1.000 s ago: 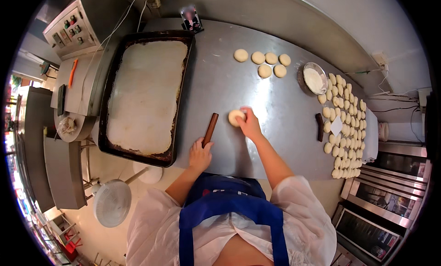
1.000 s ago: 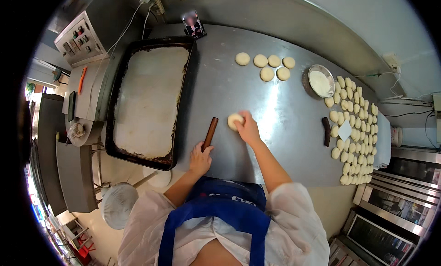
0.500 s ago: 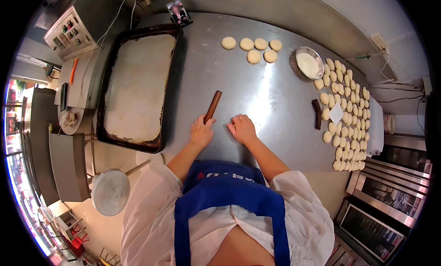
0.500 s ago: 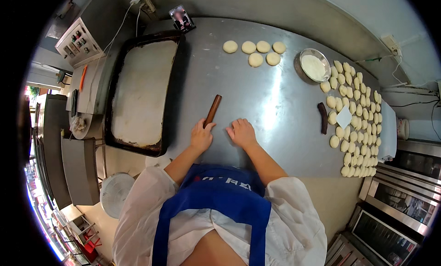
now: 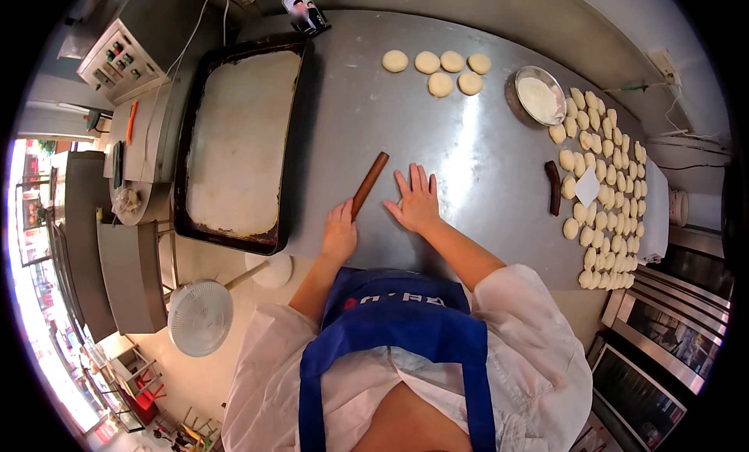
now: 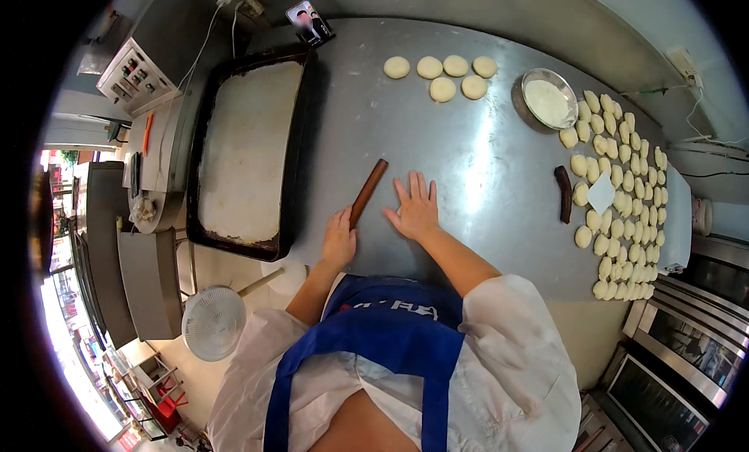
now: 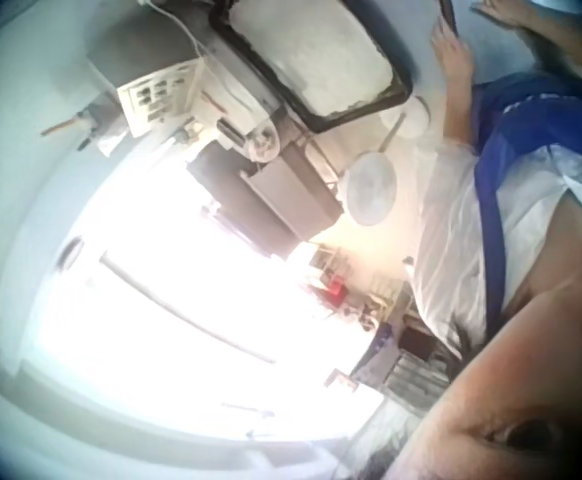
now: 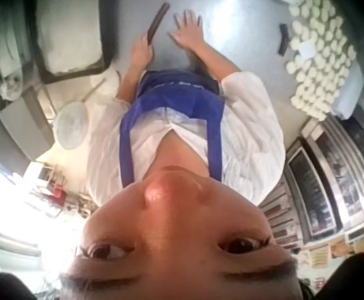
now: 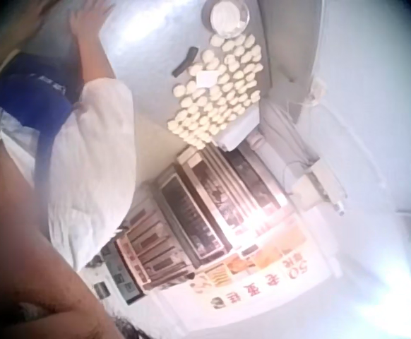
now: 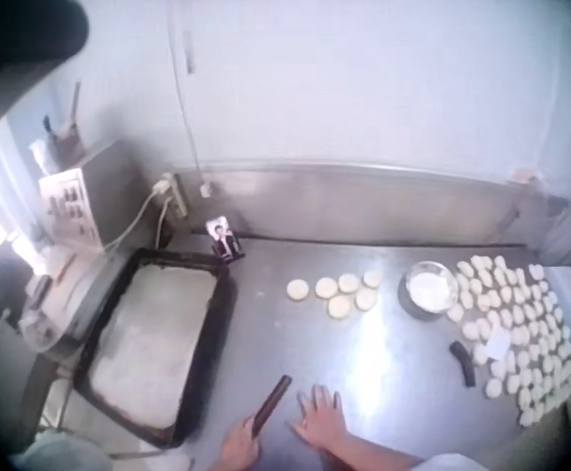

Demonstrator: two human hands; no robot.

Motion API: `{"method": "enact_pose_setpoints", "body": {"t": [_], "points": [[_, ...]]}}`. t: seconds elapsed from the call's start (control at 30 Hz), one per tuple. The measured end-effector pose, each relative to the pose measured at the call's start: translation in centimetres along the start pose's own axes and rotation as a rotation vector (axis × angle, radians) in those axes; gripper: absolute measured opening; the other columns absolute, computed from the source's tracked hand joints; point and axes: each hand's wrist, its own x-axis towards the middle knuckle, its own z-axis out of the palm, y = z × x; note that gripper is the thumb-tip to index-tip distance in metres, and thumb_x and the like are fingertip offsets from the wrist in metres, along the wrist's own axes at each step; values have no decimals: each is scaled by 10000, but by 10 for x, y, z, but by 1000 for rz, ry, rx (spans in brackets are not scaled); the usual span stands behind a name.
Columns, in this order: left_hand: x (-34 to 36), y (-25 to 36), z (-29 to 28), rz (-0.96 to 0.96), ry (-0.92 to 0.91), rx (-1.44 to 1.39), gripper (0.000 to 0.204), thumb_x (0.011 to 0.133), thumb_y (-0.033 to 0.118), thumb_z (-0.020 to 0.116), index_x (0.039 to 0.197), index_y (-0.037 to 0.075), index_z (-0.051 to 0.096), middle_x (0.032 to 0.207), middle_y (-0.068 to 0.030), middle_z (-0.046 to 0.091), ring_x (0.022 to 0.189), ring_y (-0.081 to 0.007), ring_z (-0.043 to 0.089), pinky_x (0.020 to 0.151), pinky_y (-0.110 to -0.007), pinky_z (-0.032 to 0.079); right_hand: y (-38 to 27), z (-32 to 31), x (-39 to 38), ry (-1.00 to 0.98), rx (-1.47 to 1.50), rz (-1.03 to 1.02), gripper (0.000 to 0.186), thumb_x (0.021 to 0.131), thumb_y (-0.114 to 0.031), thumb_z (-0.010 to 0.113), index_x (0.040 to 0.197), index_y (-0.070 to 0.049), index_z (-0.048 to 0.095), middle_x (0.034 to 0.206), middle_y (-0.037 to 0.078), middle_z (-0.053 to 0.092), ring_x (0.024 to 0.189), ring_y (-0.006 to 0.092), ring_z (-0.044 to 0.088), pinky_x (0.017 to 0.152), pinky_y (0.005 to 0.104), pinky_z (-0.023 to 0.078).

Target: The person prepares flatbread by flattening dough balls using a rolling pin and placing them onto a baking tray. The person then picks up several dough balls, flattens them by hand, stuffs them with a dark filling, and seals them into round buns.

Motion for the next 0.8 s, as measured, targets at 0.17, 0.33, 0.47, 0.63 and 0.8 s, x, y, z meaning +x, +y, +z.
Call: {"method": "enact_pose_setpoints", "body": {"t": [0.17, 0.33, 0.47, 0.63, 0.8], "points": [[-7, -3, -7, -82, -97, 49, 572, 847, 45, 657, 1399, 74, 510, 1275, -156, 549, 1158, -364, 526, 1012, -457, 436, -4, -5, 7, -69, 31, 46, 888, 887, -599, 583, 1552, -82, 302, 1600, 237, 238, 1501, 375, 192, 1183, 617, 125], [-4, 4, -4, -77, 1, 51, 531, 847, 87, 682, 1359, 70, 543, 1235, -152, 563, 1158, -360, 530, 995, -463, 445, -10, -1, 15, -55, -12, 73, 877, 896, -578, 585, 1549, -72, 289, 1599, 218, 247, 1496, 364, 207, 1189, 599, 134], [15, 25, 4, -110, -83, -38, 514, 848, 110, 693, 1337, 63, 544, 1206, -167, 580, 1154, -367, 538, 990, -467, 446, -8, -4, 17, 35, 109, -58, 806, 919, -499, 598, 1539, -83, 296, 1589, 217, 258, 1492, 369, 205, 1194, 592, 134], [29, 62, 10, 179, -305, -30, 558, 863, 190, 696, 1373, 56, 515, 1322, -175, 543, 1263, -356, 490, 1066, -490, 391, 29, -8, -44, 325, 25, -30, 362, 830, -386, 695, 1040, -96, 645, 1189, 134, 568, 1220, 328, 471, 1062, 524, 305], [52, 77, 20, 321, -231, 217, 674, 891, 352, 666, 1408, -27, 460, 1511, -172, 429, 1427, -312, 363, 1172, -498, 277, 53, -17, -71, 268, -48, 170, 340, 790, -369, 725, 962, -90, 631, 972, 94, 575, 991, 298, 541, 908, 477, 378]]}}
